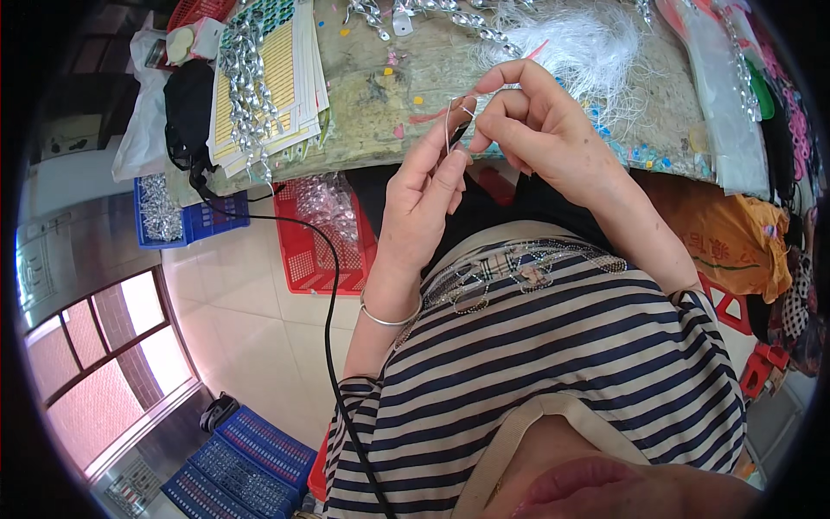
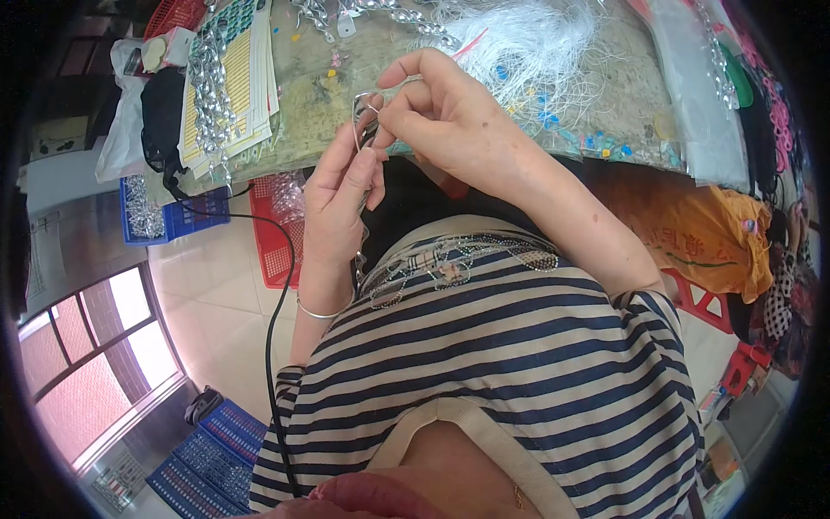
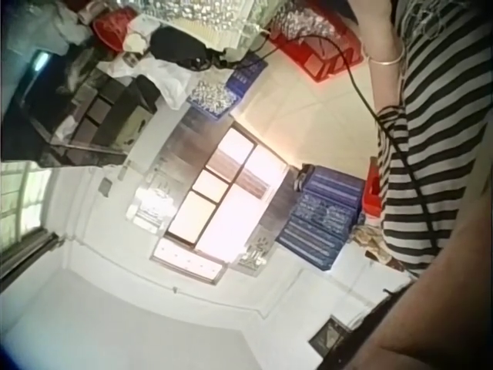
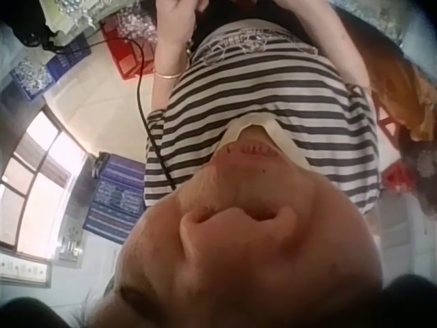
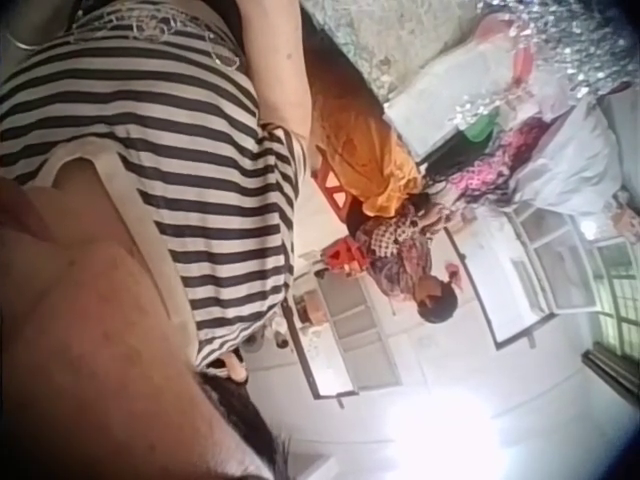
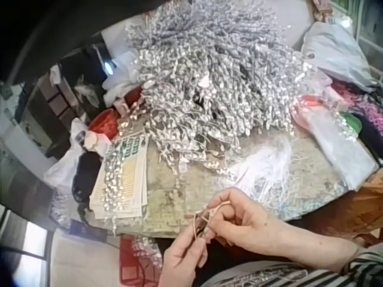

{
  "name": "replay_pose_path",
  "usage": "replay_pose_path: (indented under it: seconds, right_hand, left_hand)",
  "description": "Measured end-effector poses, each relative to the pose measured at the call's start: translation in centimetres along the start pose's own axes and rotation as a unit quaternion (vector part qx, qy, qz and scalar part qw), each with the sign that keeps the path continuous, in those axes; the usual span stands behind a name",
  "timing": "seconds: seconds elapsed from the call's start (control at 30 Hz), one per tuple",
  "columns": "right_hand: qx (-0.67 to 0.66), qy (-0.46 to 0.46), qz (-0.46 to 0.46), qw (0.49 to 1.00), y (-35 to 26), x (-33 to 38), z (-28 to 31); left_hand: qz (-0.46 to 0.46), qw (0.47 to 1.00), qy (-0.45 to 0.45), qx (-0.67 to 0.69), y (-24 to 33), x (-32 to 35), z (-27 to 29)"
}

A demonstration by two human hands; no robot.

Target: Assembling small decorative toy components by threading them onto a thin wire.

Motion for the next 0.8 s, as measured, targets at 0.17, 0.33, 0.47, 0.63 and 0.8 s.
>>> replay_pose_path:
  seconds: [0.17, 0.33, 0.47, 0.63, 0.8]
  right_hand:
    - [-0.014, -0.007, 0.006, 1.0, -0.5, 0.1, -0.2]
    - [-0.023, -0.005, 0.005, 1.0, -1.2, 0.3, 0.0]
    - [-0.019, -0.002, 0.021, 1.0, -1.6, 0.6, 0.4]
    - [-0.013, -0.018, 0.008, 1.0, -0.7, 0.7, 0.8]
    - [0.013, -0.017, 0.013, 1.0, -0.3, 1.1, 1.1]
  left_hand:
    - [-0.01, 1.0, -0.02, -0.017, 0.4, 0.3, -0.2]
    - [-0.058, 0.994, -0.028, -0.088, 1.0, 0.4, -0.1]
    - [-0.114, 0.984, -0.03, -0.131, 1.4, 0.5, -0.1]
    - [-0.188, 0.97, -0.049, -0.144, 2.0, 0.7, -0.6]
    - [-0.217, 0.953, -0.047, -0.207, 2.6, 1.0, -0.7]
Point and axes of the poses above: each hand's wrist, its own x-axis away from the middle knuckle, its own z-axis out of the back of the hand, y = z × x, the point moved 7 cm from there along -x, towards the middle knuckle, and after that the axes turned 13 degrees about y, right-handed, at the moved point
